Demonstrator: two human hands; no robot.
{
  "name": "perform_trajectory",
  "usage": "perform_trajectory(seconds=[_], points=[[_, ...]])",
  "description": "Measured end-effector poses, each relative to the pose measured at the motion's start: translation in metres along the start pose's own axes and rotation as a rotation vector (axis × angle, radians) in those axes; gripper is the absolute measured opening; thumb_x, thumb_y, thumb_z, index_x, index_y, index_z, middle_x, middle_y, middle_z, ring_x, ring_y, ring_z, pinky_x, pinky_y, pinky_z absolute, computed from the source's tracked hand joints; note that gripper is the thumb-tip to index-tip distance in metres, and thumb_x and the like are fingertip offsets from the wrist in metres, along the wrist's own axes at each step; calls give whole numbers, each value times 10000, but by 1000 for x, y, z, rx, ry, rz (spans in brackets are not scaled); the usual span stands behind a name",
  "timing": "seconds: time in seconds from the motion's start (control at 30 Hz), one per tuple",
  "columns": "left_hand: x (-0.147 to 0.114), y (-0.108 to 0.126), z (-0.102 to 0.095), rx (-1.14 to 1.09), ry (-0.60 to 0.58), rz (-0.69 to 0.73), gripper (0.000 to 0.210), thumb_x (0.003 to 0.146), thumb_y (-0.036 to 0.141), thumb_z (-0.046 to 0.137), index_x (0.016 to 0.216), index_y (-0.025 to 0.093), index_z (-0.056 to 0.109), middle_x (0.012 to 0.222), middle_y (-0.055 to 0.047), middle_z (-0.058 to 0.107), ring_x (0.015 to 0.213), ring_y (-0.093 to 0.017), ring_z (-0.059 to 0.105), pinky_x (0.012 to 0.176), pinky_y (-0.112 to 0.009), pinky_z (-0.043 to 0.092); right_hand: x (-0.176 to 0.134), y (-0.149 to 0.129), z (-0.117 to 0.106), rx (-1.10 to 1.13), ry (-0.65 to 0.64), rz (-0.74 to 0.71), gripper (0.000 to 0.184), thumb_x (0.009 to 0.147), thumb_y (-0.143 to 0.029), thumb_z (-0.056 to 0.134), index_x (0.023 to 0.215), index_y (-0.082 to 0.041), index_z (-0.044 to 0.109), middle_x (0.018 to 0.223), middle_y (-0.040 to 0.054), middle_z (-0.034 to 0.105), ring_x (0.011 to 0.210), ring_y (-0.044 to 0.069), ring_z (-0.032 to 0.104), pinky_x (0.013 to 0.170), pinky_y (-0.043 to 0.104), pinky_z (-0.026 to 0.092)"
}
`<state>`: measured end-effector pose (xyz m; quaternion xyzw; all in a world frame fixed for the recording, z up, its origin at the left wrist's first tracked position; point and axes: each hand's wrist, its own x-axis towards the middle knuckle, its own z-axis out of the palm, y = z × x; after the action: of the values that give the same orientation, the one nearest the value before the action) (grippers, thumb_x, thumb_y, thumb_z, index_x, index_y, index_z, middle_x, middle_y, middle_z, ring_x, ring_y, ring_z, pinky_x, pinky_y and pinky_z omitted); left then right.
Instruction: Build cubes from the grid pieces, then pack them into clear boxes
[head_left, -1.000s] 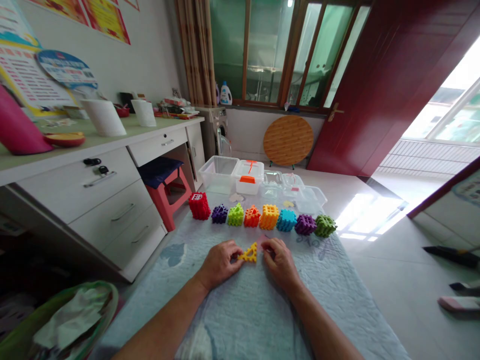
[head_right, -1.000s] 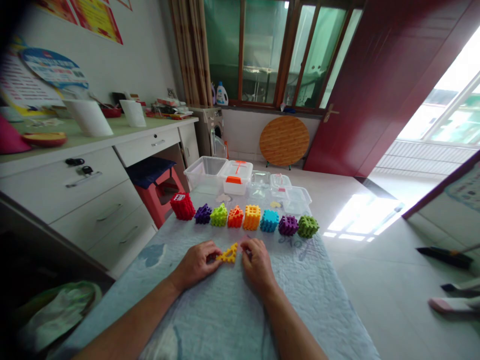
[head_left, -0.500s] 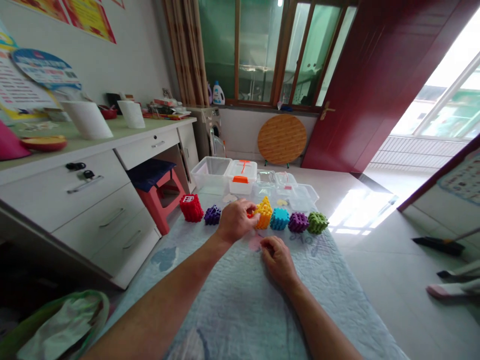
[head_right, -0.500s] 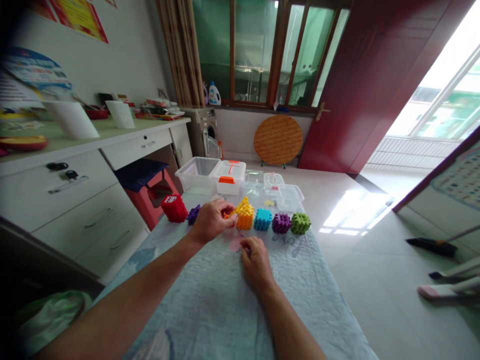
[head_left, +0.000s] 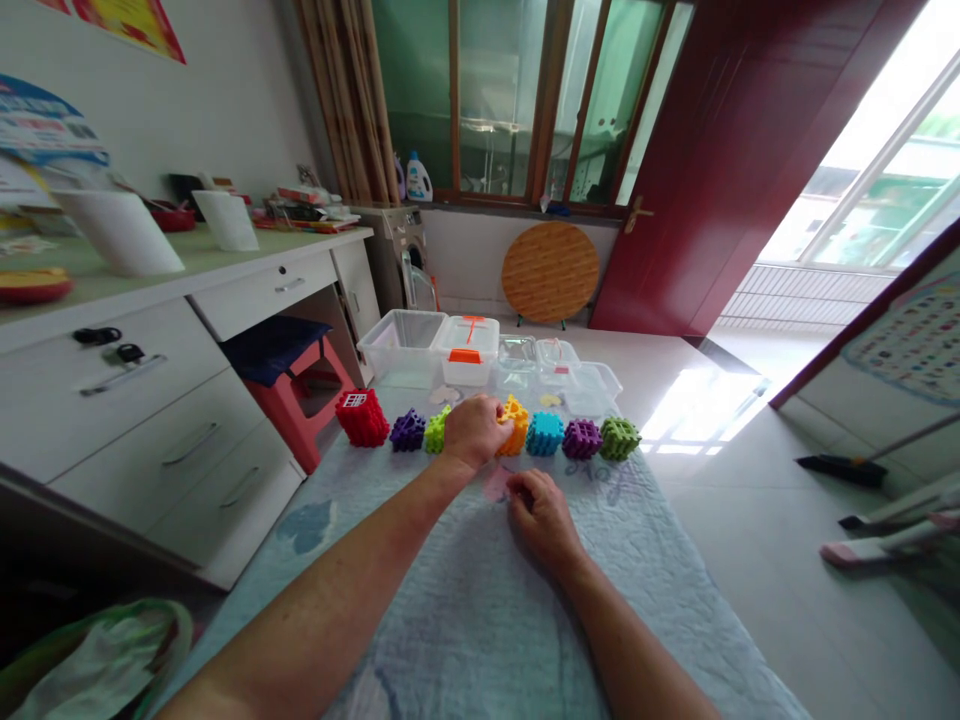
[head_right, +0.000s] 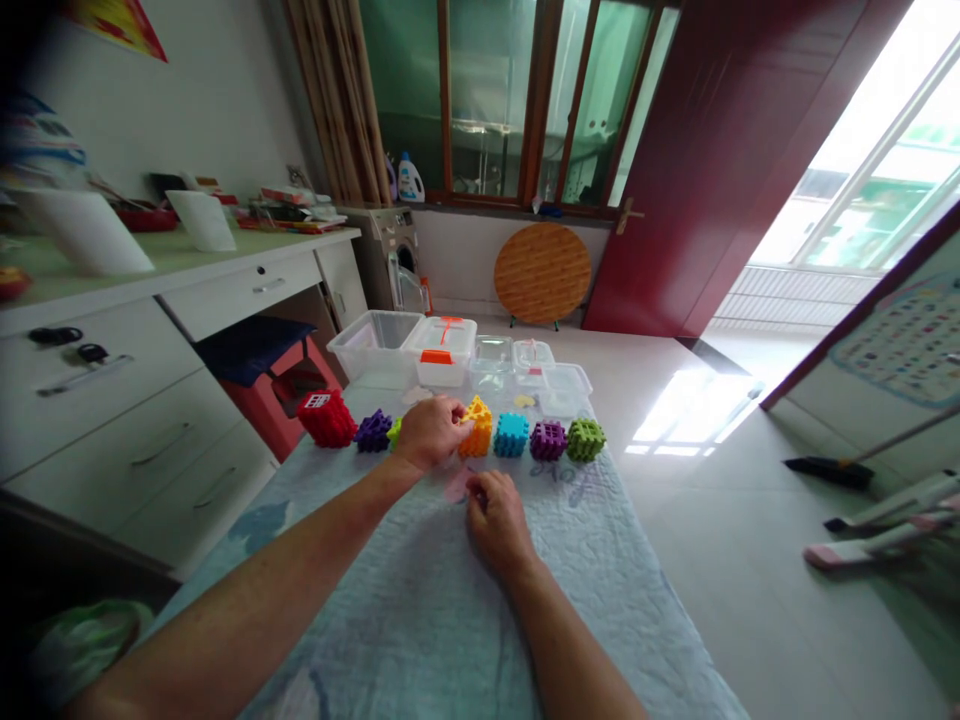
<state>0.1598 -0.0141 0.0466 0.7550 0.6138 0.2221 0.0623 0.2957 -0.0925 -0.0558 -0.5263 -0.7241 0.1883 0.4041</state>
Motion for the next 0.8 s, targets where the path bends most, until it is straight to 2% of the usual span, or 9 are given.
perform_trajectory(seconds=[0.1, 0.2, 0.3, 0.37, 0.43, 0.53, 0.67, 0.8], points=[[0, -2, 0, 22, 0, 10, 220, 780, 378, 662, 846, 178, 728, 868, -72, 709, 790, -212, 653, 658, -278, 423, 0, 0, 0, 2, 2, 4, 143, 802, -102, 509, 834, -183, 621, 810, 48, 623, 811, 197, 541, 741, 302, 416], [-6, -8, -1, 6, 54, 51, 246, 773, 397, 692, 898, 187, 714, 886, -61, 694, 806, -204, 641, 689, -277, 435, -1, -1, -1, 11, 8, 7, 143, 791, -95, 516, 830, -179, 624, 815, 48, 627, 811, 194, 542, 737, 299, 415], [-24, -15, -1, -52, 151, 129, 232, 800, 379, 679, 941, 195, 681, 904, -51, 678, 841, -195, 623, 752, -277, 444, -2, -2, -1, 30, 34, 4, 142, 786, -99, 524, 830, -179, 632, 817, 47, 631, 807, 190, 547, 741, 296, 422], [-41, -20, 1, -103, 175, 189, 170, 833, 352, 640, 894, 194, 657, 879, -43, 664, 836, -187, 611, 778, -280, 443, -2, -2, -1, 51, 70, -1, 158, 781, -92, 514, 828, -181, 637, 817, 44, 635, 805, 184, 554, 743, 292, 430], [-59, -28, 7, -140, 126, 232, 152, 867, 328, 585, 825, 190, 632, 807, -30, 638, 781, -175, 598, 745, -279, 437, -1, -2, -2, 67, 117, 3, 175, 774, -85, 501, 817, -183, 640, 806, 39, 636, 790, 177, 560, 733, 285, 437], [-78, -45, 19, -148, -36, 247, 154, 869, 300, 545, 798, 190, 627, 785, -26, 623, 731, -165, 590, 693, -272, 421, 1, -5, -9, 75, 191, 14, 165, 780, -100, 501, 800, -183, 642, 774, 31, 626, 746, 167, 564, 700, 275, 443], [-83, -72, 35, -143, -184, 226, 139, 835, 232, 519, 765, 191, 631, 778, -29, 640, 725, -166, 599, 681, -268, 405, 14, -18, -41, 16, 241, -33, 149, 817, -133, 507, 832, -187, 645, 800, 33, 622, 766, 163, 570, 713, 272, 450], [-78, -88, 44, -174, -184, 170, 179, 838, 251, 494, 775, 188, 649, 786, -44, 655, 730, -178, 604, 671, -273, 399, 53, -20, -93, -198, 195, -63, 151, 828, -169, 528, 877, -198, 667, 815, 29, 621, 775, 166, 570, 761, 290, 450]])
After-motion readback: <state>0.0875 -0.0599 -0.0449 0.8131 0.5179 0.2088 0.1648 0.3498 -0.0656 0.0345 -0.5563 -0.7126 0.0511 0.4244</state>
